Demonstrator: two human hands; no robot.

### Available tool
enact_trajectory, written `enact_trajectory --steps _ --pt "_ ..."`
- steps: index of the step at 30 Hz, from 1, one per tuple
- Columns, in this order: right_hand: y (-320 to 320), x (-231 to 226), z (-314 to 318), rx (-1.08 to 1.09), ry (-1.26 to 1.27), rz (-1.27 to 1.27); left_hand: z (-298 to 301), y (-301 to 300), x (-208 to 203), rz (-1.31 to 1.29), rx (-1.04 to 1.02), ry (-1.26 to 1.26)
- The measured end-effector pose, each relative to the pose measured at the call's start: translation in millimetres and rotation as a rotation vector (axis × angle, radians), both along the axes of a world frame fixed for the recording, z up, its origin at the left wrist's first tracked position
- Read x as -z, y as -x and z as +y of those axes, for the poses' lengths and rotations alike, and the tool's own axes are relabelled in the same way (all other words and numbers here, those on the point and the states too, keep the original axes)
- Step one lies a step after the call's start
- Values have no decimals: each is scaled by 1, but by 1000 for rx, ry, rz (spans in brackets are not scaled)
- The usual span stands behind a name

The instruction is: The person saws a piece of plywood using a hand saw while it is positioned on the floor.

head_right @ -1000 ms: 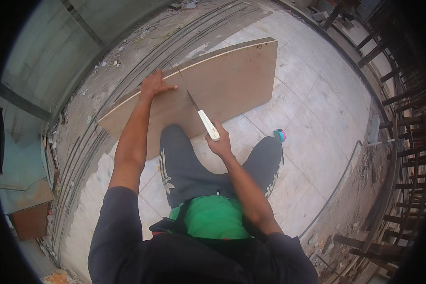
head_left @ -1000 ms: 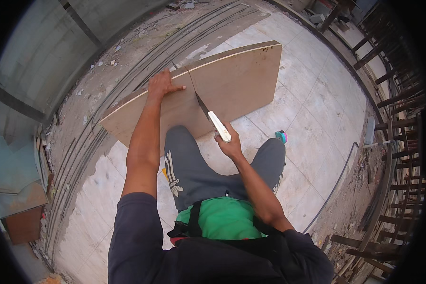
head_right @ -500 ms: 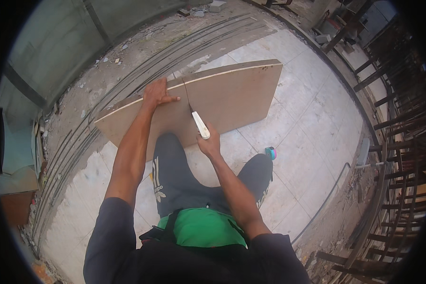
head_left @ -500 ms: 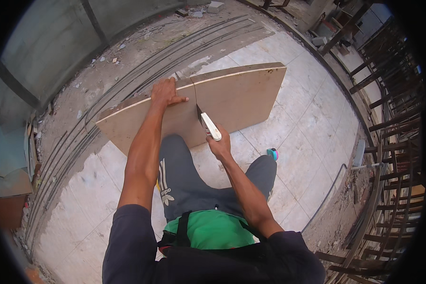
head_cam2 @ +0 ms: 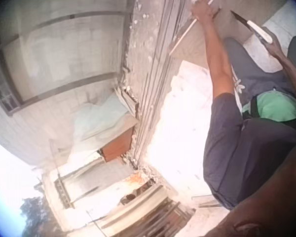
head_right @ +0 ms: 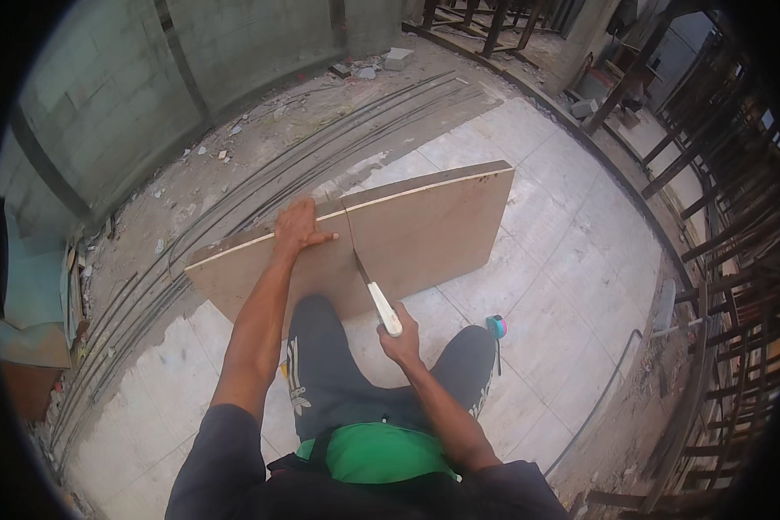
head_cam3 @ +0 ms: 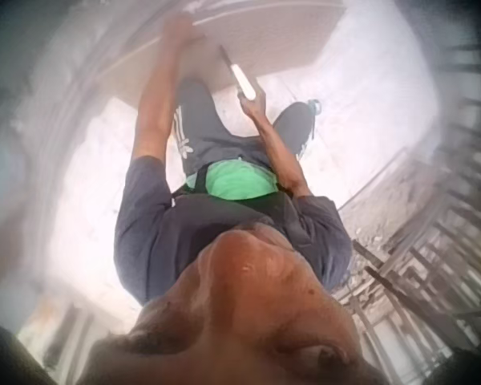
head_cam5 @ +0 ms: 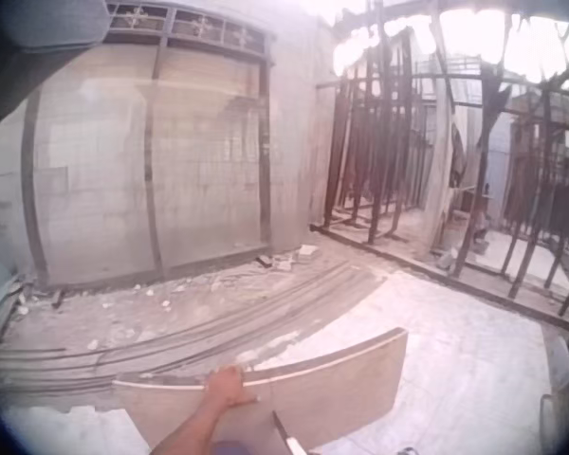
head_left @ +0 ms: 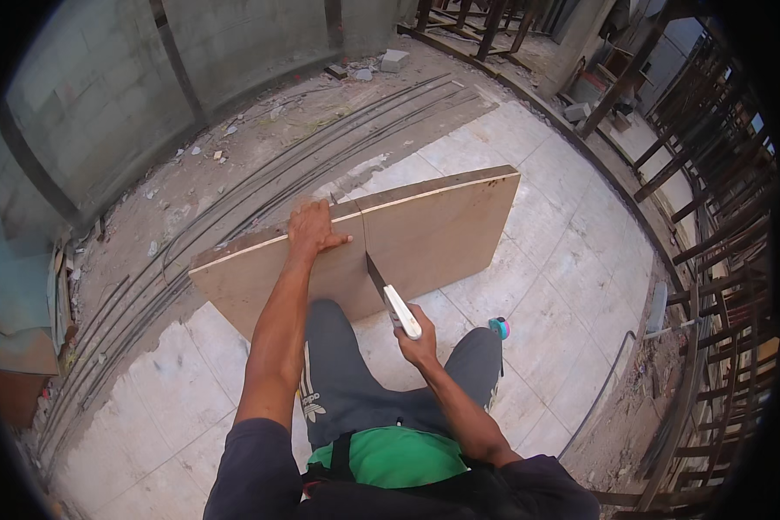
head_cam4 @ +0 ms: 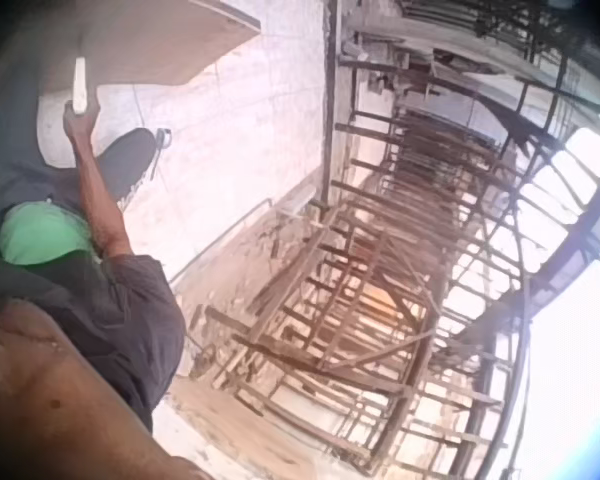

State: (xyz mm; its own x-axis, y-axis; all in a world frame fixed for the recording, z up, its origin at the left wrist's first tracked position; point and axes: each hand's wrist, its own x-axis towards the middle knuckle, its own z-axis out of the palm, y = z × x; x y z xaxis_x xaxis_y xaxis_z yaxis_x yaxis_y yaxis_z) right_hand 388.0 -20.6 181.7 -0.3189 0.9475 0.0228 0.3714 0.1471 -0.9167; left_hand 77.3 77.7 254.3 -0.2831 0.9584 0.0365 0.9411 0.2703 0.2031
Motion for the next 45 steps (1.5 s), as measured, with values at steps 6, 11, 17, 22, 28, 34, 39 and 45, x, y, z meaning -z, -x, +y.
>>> enact_trajectory --steps 6,11,17,22,28,34,39,45 --pt "-14 -12 -53 -43 36 -1 -18 41 2 -7 -48 73" --pt "-100 -70 -126 -50 90 -5 -20 24 8 8 -36 59" --pt "16 35 15 16 -23 16 -7 9 9 -23 -15 92" --pt "-49 -65 -80 -55 205 -40 -18 41 -2 -4 -58 78" --pt "-56 -55 -72 -71 126 -9 -15 29 -1 41 -36 65" --pt "18 12 -5 -17 57 -2 -19 18 8 -29 -7 172" --pt "-115 -80 -138 -35 168 -23 -10 29 2 35 -36 101" --pt "9 4 -9 7 -11 2 -4 13 16 34 17 -24"
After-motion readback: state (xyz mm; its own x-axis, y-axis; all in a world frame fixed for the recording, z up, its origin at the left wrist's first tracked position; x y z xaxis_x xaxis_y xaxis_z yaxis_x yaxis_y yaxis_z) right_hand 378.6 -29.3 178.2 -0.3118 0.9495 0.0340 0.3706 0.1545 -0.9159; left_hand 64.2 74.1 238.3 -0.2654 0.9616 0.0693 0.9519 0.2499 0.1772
